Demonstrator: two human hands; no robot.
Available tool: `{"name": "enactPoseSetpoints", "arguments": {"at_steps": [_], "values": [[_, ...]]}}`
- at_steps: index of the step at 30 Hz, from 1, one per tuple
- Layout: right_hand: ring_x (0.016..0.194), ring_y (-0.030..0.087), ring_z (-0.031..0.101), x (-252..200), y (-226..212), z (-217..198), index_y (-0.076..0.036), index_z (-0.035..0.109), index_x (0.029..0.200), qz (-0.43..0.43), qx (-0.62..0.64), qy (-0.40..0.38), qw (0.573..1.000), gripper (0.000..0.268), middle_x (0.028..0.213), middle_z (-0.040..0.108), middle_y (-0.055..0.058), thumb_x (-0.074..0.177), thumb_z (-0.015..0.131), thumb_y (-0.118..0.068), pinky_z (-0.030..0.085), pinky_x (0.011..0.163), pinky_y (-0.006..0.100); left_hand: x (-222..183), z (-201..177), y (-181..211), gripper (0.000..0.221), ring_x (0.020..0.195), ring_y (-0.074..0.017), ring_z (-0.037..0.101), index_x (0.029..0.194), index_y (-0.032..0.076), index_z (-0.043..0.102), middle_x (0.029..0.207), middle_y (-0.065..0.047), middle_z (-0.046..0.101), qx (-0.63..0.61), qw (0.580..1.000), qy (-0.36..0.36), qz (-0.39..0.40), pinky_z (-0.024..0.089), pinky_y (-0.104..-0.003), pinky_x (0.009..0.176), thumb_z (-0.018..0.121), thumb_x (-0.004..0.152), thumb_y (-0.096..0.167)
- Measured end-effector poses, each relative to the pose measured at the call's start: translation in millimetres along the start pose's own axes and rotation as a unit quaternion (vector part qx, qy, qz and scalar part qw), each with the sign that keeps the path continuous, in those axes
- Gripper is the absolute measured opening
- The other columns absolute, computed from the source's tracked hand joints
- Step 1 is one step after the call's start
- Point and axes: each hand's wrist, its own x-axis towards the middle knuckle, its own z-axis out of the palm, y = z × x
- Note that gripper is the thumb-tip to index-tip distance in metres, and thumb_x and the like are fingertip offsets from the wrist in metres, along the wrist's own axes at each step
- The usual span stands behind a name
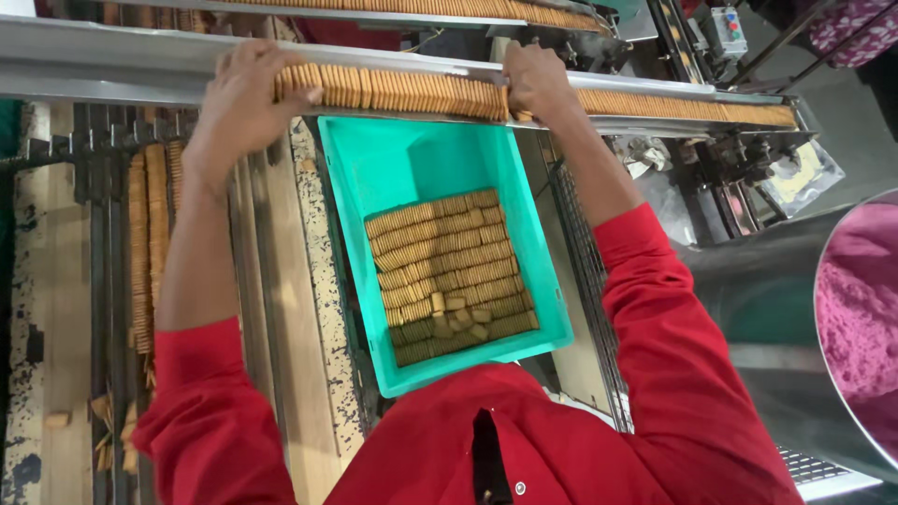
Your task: The person gathers stacks of biscuits from a conveyor belt by hand and places them into plastic bins.
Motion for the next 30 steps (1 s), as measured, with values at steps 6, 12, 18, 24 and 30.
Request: {"name": "enactPoseSetpoints", "arguments": {"at_steps": [6, 12, 18, 24, 30], "values": [[0.085, 0.023, 0.074, -16, 48, -21, -0.007, 0.065, 0.103, 0.133, 0.267, -0.023, 0.954, 0.037, 0.092, 0.073, 0.008, 0.072, 0.084, -0.011, 0.06, 0.074, 0.035, 5, 19, 21, 0.05, 0.139, -0.0449, 0.04, 0.138, 0.015, 0.064, 0.15, -0.02, 0.048, -0.03, 0.998, 0.022, 0.049, 0.036, -0.056, 0.114, 0.075, 0.097, 0.04], [0.096, 0.019, 0.075, -64, 69, -9, -0.002, 0.072, 0.115, 0.01, 0.345, 0.115, 0.931, 0.02, 0.103, 0.078, 0.009, 0.097, 0.079, -0.008, 0.059, 0.083, 0.033, 9, 34, 32, 0.046, 0.139, -0.0467, 0.043, 0.138, 0.014, 0.065, 0.15, -0.021, 0.048, -0.035, 0.995, 0.045, 0.081, 0.038, -0.054, 0.114, 0.078, 0.1, 0.035], [0.101, 0.015, 0.073, -106, 75, -26, -0.004, 0.068, 0.128, 0.045, 0.467, 0.027, 0.883, 0.032, 0.116, 0.074, 0.005, 0.098, 0.072, -0.014, 0.061, 0.086, 0.029, 14, 44, 42, 0.042, 0.138, -0.0467, 0.043, 0.137, 0.013, 0.067, 0.153, -0.021, 0.048, -0.036, 0.994, 0.043, 0.094, 0.039, -0.054, 0.114, 0.077, 0.101, 0.032], [0.084, 0.014, 0.072, -72, 82, -18, -0.003, 0.073, 0.113, 0.041, 0.371, 0.076, 0.924, 0.023, 0.102, 0.075, 0.008, 0.097, 0.083, -0.017, 0.059, 0.076, 0.029, 14, 49, 61, 0.039, 0.139, -0.0463, 0.044, 0.135, 0.011, 0.068, 0.152, -0.022, 0.048, -0.045, 0.99, 0.071, 0.114, 0.041, -0.054, 0.113, 0.079, 0.102, 0.028], [0.088, 0.016, 0.07, -63, 125, 39, -0.002, 0.074, 0.105, -0.03, 0.322, 0.169, 0.931, 0.014, 0.098, 0.072, 0.009, 0.098, 0.084, -0.008, 0.057, 0.079, 0.03, -41, 59, 64, 0.026, 0.135, -0.0385, 0.053, 0.129, 0.01, 0.07, 0.147, -0.017, 0.057, -0.068, 0.964, 0.233, 0.104, 0.047, -0.049, 0.11, 0.077, 0.104, 0.012]]}}
